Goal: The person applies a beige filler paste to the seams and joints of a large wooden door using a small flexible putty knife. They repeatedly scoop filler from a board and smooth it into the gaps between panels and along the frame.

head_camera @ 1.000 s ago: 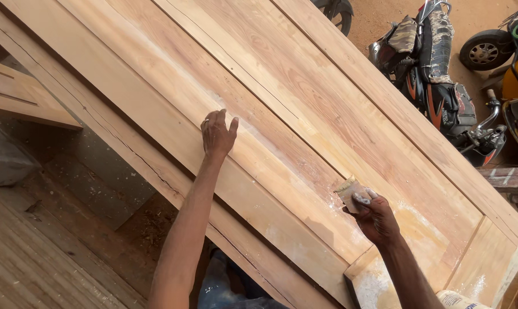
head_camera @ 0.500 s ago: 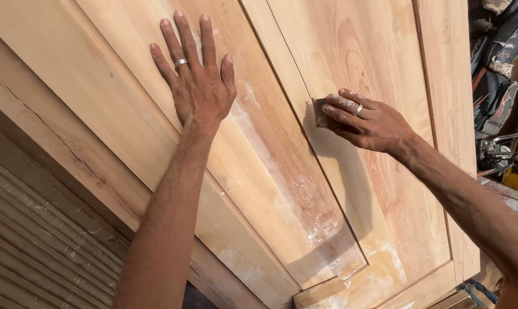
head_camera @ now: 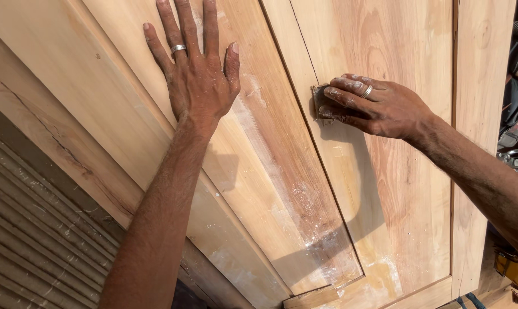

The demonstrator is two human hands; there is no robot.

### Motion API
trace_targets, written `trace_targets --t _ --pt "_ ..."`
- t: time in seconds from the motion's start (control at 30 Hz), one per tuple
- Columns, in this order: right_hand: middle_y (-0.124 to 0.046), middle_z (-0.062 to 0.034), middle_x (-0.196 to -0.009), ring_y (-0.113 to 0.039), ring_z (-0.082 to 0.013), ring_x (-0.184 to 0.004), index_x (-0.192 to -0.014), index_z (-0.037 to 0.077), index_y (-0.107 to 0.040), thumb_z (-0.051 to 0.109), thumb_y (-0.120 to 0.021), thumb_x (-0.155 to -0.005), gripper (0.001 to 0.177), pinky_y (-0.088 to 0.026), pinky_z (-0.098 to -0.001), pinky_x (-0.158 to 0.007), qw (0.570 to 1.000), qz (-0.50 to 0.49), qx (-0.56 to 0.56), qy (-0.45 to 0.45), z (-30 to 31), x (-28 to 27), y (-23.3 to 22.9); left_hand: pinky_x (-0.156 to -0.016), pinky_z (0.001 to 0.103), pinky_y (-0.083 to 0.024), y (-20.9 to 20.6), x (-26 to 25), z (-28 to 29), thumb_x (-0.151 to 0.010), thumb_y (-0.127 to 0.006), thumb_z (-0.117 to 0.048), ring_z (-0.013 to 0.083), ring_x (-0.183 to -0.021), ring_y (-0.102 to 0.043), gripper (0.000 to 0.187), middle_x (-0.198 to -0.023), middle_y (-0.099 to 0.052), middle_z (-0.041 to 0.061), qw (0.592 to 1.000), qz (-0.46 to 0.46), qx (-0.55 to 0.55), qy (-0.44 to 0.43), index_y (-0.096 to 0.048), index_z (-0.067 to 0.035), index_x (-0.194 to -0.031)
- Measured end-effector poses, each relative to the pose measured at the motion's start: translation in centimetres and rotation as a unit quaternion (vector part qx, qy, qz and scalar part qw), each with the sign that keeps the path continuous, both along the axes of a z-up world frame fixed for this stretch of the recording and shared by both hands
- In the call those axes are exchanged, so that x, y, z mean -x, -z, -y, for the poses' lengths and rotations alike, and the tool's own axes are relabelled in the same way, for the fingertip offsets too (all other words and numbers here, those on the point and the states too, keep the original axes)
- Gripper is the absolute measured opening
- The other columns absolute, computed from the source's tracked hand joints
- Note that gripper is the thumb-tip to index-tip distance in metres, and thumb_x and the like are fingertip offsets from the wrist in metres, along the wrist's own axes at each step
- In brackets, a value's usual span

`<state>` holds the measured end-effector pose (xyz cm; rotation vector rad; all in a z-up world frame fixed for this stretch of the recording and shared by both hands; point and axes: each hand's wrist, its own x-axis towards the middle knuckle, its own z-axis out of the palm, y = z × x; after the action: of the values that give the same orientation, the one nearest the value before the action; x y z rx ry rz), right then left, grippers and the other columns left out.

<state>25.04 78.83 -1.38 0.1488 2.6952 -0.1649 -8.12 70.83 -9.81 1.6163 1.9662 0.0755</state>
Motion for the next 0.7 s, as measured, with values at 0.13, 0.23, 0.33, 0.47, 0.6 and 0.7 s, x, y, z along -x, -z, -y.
trace_targets --t 0.13,0.23,0.33,0.47,0.6,0.7 --pt "-0.051 0.0035 -0.154 -0.050 -0.0199 -0.138 -0.135 0.039 -0.065 0.004 -0.076 -0.074 0.071 -0.045 -0.0290 -0.109 0.996 0.064 -0.049 -0.023 -1.0 0.3 0.1 -0.128 0.072 0.001 0.7 0.1 0.2 -0.121 -0.032 -0.049 0.0468 -0.159 0.002 0.067 -0.173 -0.001 0.025 1.000 0.010 0.014 0.000 -0.011 -0.012 -0.172" --pt "-0.052 0.0008 -0.151 -0.051 -0.0224 -0.141 -0.133 0.032 -0.066 0.006 -0.076 -0.085 0.055 -0.050 -0.0322 -0.111 0.999 -0.002 -0.043 -0.005 -1.2 0.3 0.7 -0.130 0.071 0.000 0.4 0.1 0.5 -0.124 -0.030 -0.047 0.0461 -0.160 0.002 0.065 -0.174 -0.001 0.024 1.000 0.002 0.007 0.002 -0.010 -0.012 -0.174" --pt "-0.053 0.0014 -0.151 -0.052 -0.0226 -0.139 -0.137 0.036 -0.065 0.004 -0.076 -0.081 0.065 -0.055 -0.0284 -0.105 0.999 -0.016 -0.032 0.020 -2.5 0.5 1.5 -0.129 0.071 0.000 -0.1 0.0 -0.4 -0.122 -0.030 -0.049 0.0459 -0.160 0.002 0.067 -0.174 0.000 0.024 1.000 0.001 -0.010 -0.003 -0.010 -0.012 -0.173" --pt "-0.058 -0.0003 -0.146 -0.054 -0.0234 -0.134 -0.137 0.038 -0.065 0.006 -0.076 -0.081 0.066 -0.057 -0.0292 -0.100 0.996 0.059 -0.059 0.017 -2.1 0.5 1.1 -0.130 0.070 0.000 0.3 0.5 0.5 -0.119 -0.028 -0.051 0.0441 -0.161 0.002 0.067 -0.174 0.001 0.023 1.000 0.013 0.013 -0.009 -0.008 -0.015 -0.172" --pt "-0.066 -0.0065 -0.133 -0.058 -0.0300 -0.126 -0.130 0.022 -0.070 0.014 -0.080 -0.081 0.050 -0.056 -0.0441 -0.104 0.971 -0.073 0.042 0.222 -1.0 1.4 -0.3 -0.129 0.070 0.001 0.4 0.3 0.2 -0.120 -0.027 -0.050 0.0448 -0.161 0.003 0.067 -0.174 0.002 0.023 0.999 0.031 0.004 -0.003 -0.007 -0.015 -0.173" --pt "-0.071 -0.0057 -0.127 -0.063 -0.0277 -0.121 -0.127 0.016 -0.075 0.005 -0.076 -0.091 0.038 -0.059 -0.0401 -0.098 0.930 -0.145 0.010 0.337 0.5 4.2 2.0 -0.129 0.070 0.002 -0.1 0.6 0.2 -0.119 -0.027 -0.050 0.0445 -0.162 0.002 0.067 -0.175 0.002 0.023 0.999 0.043 -0.006 -0.010 -0.007 -0.014 -0.173"
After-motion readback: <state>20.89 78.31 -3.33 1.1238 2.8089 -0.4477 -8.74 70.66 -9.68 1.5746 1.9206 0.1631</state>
